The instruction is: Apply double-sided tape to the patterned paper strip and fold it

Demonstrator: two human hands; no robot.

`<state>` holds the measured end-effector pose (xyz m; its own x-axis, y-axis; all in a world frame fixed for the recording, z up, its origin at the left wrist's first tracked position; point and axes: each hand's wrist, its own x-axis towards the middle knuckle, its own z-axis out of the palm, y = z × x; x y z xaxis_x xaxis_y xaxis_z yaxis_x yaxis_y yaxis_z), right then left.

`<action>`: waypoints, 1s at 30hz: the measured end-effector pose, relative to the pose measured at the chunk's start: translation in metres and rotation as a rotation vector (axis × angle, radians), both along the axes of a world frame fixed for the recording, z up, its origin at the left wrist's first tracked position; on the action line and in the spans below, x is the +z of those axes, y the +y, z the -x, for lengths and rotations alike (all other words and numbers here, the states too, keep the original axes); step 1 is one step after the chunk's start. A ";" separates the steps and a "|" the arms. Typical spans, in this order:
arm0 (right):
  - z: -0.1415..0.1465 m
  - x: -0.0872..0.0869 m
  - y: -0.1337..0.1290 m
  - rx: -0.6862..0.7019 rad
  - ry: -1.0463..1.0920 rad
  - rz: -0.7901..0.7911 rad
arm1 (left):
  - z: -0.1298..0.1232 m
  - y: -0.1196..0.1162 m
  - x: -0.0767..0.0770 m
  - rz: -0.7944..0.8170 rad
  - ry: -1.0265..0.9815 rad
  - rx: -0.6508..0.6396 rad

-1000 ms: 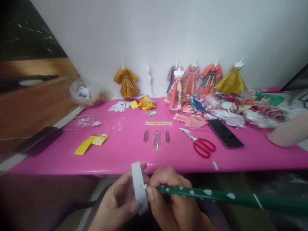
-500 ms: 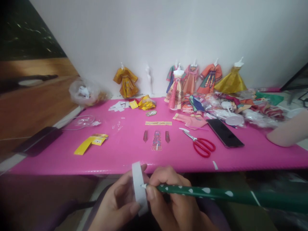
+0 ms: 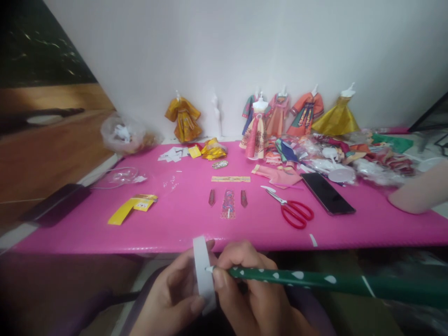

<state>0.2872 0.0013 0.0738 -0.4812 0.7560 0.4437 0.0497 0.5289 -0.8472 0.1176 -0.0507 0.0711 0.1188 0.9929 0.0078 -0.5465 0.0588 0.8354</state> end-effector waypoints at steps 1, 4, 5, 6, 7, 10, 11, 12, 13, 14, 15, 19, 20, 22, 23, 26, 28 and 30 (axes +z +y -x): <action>0.000 0.000 0.000 0.002 -0.001 -0.001 | 0.000 0.000 0.000 -0.005 -0.001 -0.007; 0.000 -0.001 0.000 0.014 0.018 0.009 | 0.001 -0.001 0.000 -0.004 -0.017 -0.015; 0.000 -0.001 0.000 0.015 0.028 0.012 | 0.001 -0.002 -0.001 0.004 -0.020 -0.013; 0.000 -0.001 0.000 0.014 0.037 0.016 | 0.001 -0.003 -0.001 0.013 -0.018 -0.006; 0.001 -0.001 0.000 0.013 0.042 0.017 | 0.002 -0.003 -0.002 0.018 -0.010 0.001; 0.002 -0.001 0.001 0.016 0.042 0.017 | 0.002 -0.003 -0.003 0.022 0.013 0.007; 0.002 -0.001 0.001 0.019 0.037 0.020 | 0.002 -0.003 -0.002 0.017 0.012 0.001; 0.002 0.000 0.001 0.020 0.031 0.023 | 0.002 -0.002 0.000 0.011 0.006 -0.007; 0.002 0.000 0.001 0.018 0.025 0.022 | 0.002 -0.002 0.001 0.004 0.000 -0.016; 0.001 0.000 0.000 0.013 0.017 0.022 | 0.001 -0.002 0.002 0.000 -0.006 -0.019; 0.001 0.000 0.000 0.009 0.009 0.017 | 0.001 -0.002 0.003 -0.005 -0.011 -0.021; 0.001 0.003 0.001 0.003 -0.007 -0.001 | 0.002 -0.003 0.002 0.003 0.007 -0.018; 0.002 0.004 0.001 0.004 -0.008 -0.004 | 0.002 -0.003 0.001 0.004 0.009 -0.021; 0.002 0.005 0.001 0.001 -0.011 -0.015 | 0.002 -0.003 -0.001 0.003 0.012 -0.023; 0.002 0.006 0.001 -0.005 -0.014 -0.023 | 0.002 -0.003 -0.002 0.002 0.015 -0.021; 0.003 0.006 0.000 -0.025 -0.014 -0.037 | 0.002 -0.002 -0.003 0.012 0.033 -0.016; 0.004 0.006 0.000 -0.025 0.000 -0.036 | 0.002 -0.002 -0.003 0.019 0.030 -0.017; 0.004 0.005 0.000 -0.019 0.014 -0.028 | 0.002 -0.002 -0.002 0.014 0.025 -0.022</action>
<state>0.2828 0.0012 0.0786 -0.4605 0.7522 0.4712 0.0485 0.5514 -0.8328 0.1161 -0.0526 0.0691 0.1410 0.9900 -0.0089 -0.5242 0.0823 0.8476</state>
